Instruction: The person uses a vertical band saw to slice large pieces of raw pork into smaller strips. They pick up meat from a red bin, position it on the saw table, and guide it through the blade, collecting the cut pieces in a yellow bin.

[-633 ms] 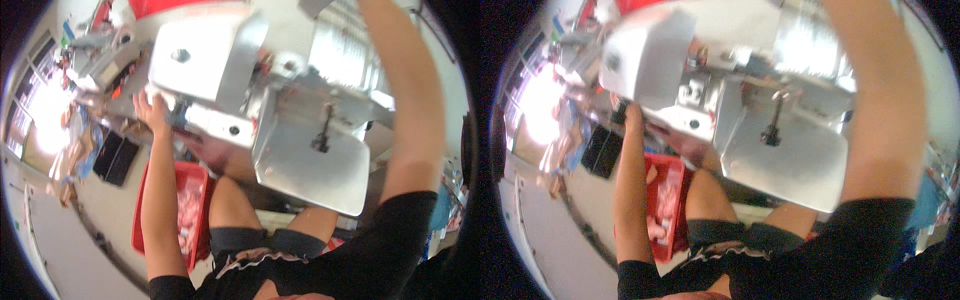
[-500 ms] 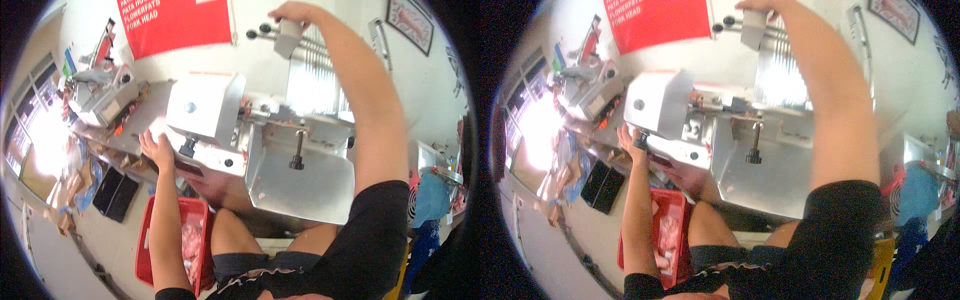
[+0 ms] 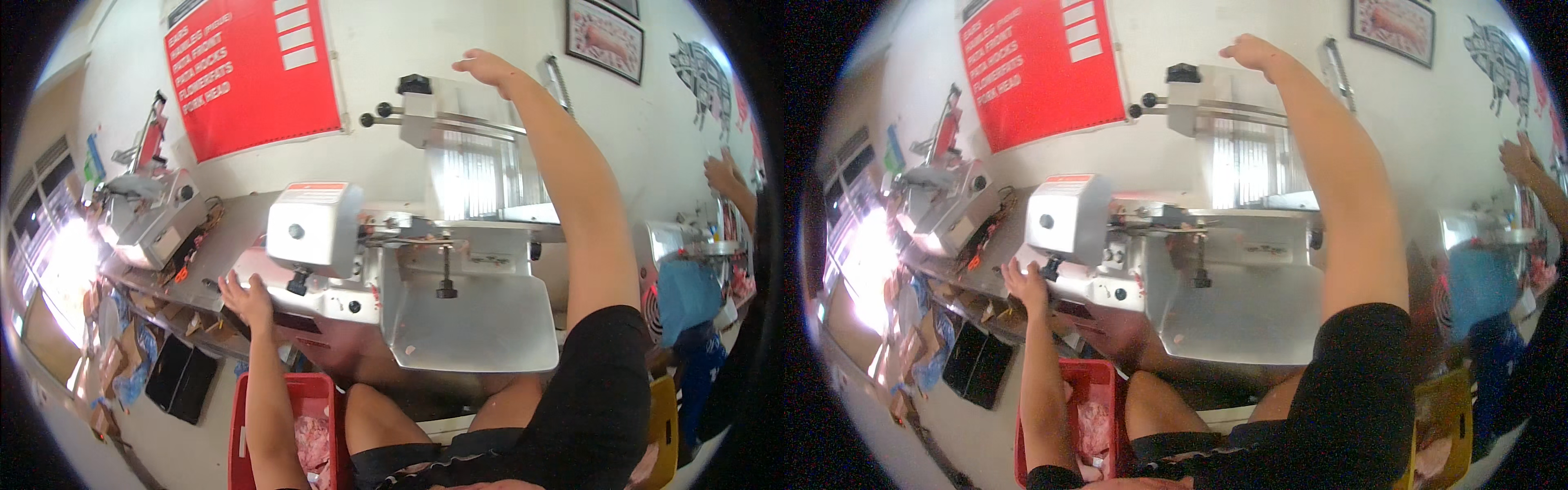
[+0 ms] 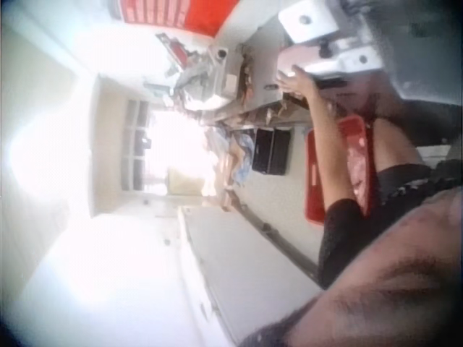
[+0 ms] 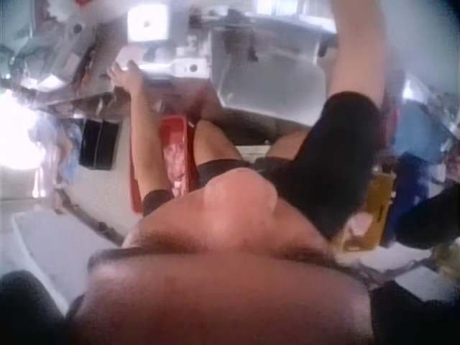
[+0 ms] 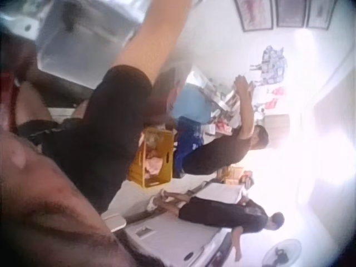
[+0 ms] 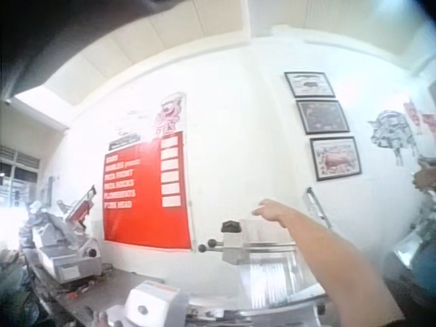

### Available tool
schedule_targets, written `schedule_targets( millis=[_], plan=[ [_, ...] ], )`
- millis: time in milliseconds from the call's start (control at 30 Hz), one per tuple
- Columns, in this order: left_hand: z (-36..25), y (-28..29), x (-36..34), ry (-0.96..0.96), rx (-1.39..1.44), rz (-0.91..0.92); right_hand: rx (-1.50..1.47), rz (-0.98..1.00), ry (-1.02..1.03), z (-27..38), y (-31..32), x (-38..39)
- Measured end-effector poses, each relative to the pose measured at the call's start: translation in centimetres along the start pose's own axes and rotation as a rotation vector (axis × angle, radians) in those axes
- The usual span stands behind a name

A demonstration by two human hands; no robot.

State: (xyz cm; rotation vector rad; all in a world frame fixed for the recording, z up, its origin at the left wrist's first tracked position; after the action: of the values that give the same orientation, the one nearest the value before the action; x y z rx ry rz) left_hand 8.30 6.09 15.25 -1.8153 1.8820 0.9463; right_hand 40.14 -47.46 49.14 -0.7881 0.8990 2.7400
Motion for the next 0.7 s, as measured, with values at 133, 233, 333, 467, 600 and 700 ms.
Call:
schedule_targets(
  millis=[133, 233, 333, 467, 600, 700],
  plan=[
    [-1.6, 1.9, -2.9, -0.007, 0.252, -0.079, 0.111, -0.37, -0.115, -7.2, 6.6, 1.3],
    [-7.4, 8.2, -5.8, -0.148, 0.389, -0.296, 0.016, -0.507, -0.238, -11.8, 7.1, 2.7],
    [-14.9, 16.4, -8.3, -0.306, 0.392, -0.368, -0.138, -0.138, -0.372, -13.3, 3.8, 3.2],
    [-28.3, 24.3, -9.5, -0.526, 0.601, -0.414, -0.394, 0.18, -0.268, -7.6, -1.0, 6.1],
    [-45.1, 24.9, -3.9, -1.026, 0.442, -0.315, -0.307, 0.629, 0.067, -2.7, -4.5, 12.5],
    [-53.6, 23.9, 4.3, -1.511, 0.447, -0.071, 0.245, 0.148, 0.188, -5.5, 2.2, 12.5]
  ],
)
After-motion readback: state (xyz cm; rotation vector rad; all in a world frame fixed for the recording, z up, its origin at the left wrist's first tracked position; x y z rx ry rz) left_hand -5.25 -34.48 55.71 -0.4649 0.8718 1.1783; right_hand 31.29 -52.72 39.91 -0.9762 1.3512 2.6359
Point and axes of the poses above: each hand's wrist, its own x-axis away from the middle knuckle, its own y-axis out of the back of the hand, z = x × y, the point moved 10 cm from there along -x, towards the middle knuckle, and after that the axes turned 10 degrees about -z, right-handed, at the moved point
